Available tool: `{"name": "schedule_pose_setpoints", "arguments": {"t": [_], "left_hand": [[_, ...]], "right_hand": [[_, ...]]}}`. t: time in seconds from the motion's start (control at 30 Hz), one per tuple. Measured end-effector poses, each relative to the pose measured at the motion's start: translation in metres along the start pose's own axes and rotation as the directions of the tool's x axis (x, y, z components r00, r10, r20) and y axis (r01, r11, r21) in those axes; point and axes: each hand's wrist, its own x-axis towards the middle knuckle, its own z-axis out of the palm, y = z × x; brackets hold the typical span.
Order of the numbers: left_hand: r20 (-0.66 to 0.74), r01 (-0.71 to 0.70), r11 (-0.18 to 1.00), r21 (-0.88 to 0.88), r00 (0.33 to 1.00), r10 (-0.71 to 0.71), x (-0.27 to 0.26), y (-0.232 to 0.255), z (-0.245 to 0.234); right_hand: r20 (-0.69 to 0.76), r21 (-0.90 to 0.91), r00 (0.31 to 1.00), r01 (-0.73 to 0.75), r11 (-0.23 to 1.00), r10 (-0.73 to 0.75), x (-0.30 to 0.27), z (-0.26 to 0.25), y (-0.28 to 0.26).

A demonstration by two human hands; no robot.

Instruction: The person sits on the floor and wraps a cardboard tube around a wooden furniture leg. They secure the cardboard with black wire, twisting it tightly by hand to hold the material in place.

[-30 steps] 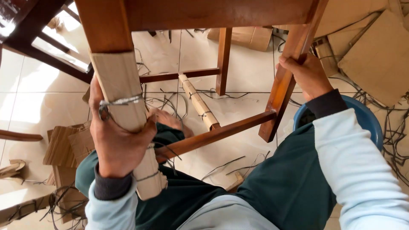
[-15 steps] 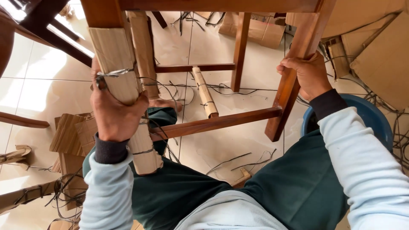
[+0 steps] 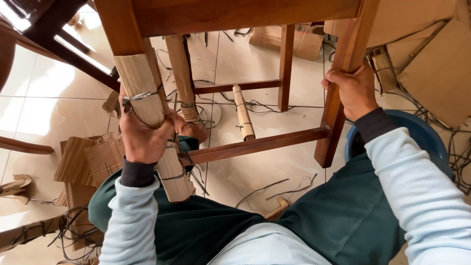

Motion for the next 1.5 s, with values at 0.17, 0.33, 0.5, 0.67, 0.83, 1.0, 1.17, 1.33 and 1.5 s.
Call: {"name": "schedule_pose_setpoints", "arguments": {"t": [0.17, 0.33, 0.5, 0.67, 0.83, 1.0, 1.17, 1.33, 1.5], "left_hand": [[0.050, -0.009, 0.998, -0.065, 0.999, 0.012, 0.008, 0.018, -0.001], [0.066, 0.009, 0.997, -0.081, 0.998, -0.004, 0.018, 0.039, 0.015], [0.109, 0.046, 0.993, -0.105, 0.993, -0.034, 0.015, 0.060, 0.035], [0.120, 0.047, 0.988, -0.145, 0.992, -0.030, 0.002, 0.045, 0.047], [0.093, 0.059, 0.998, -0.026, 0.994, -0.056, 0.004, 0.038, 0.053], [0.095, 0.011, 1.000, -0.008, 0.995, -0.010, 0.018, 0.028, 0.049], [0.109, -0.008, 1.000, -0.023, 0.994, 0.010, 0.033, -0.020, 0.048], [0.158, -0.020, 0.995, -0.102, 0.987, 0.036, 0.056, -0.033, 0.036], [0.157, -0.171, 0.982, -0.080, 0.971, 0.181, 0.074, -0.047, 0.025]], "right_hand": [[-0.039, -0.021, 0.999, -0.018, 1.000, 0.018, -0.011, -0.012, -0.006], [-0.108, -0.078, 0.994, -0.022, 0.997, 0.014, -0.039, -0.013, -0.043], [-0.193, -0.156, 0.980, 0.025, 0.987, -0.055, -0.055, -0.029, -0.053], [-0.213, -0.190, 0.976, -0.002, 0.982, -0.040, -0.059, -0.049, -0.048], [-0.215, -0.214, 0.976, -0.026, 0.976, -0.021, -0.057, -0.047, -0.051], [-0.224, -0.197, 0.975, -0.047, 0.979, 0.001, -0.047, -0.044, -0.048], [-0.236, -0.193, 0.971, -0.014, 0.981, -0.033, -0.042, -0.024, -0.055], [-0.225, -0.177, 0.973, 0.018, 0.984, -0.058, -0.038, -0.006, -0.047], [-0.171, -0.294, 0.982, 0.023, 0.956, -0.076, -0.039, 0.007, -0.055]]}}
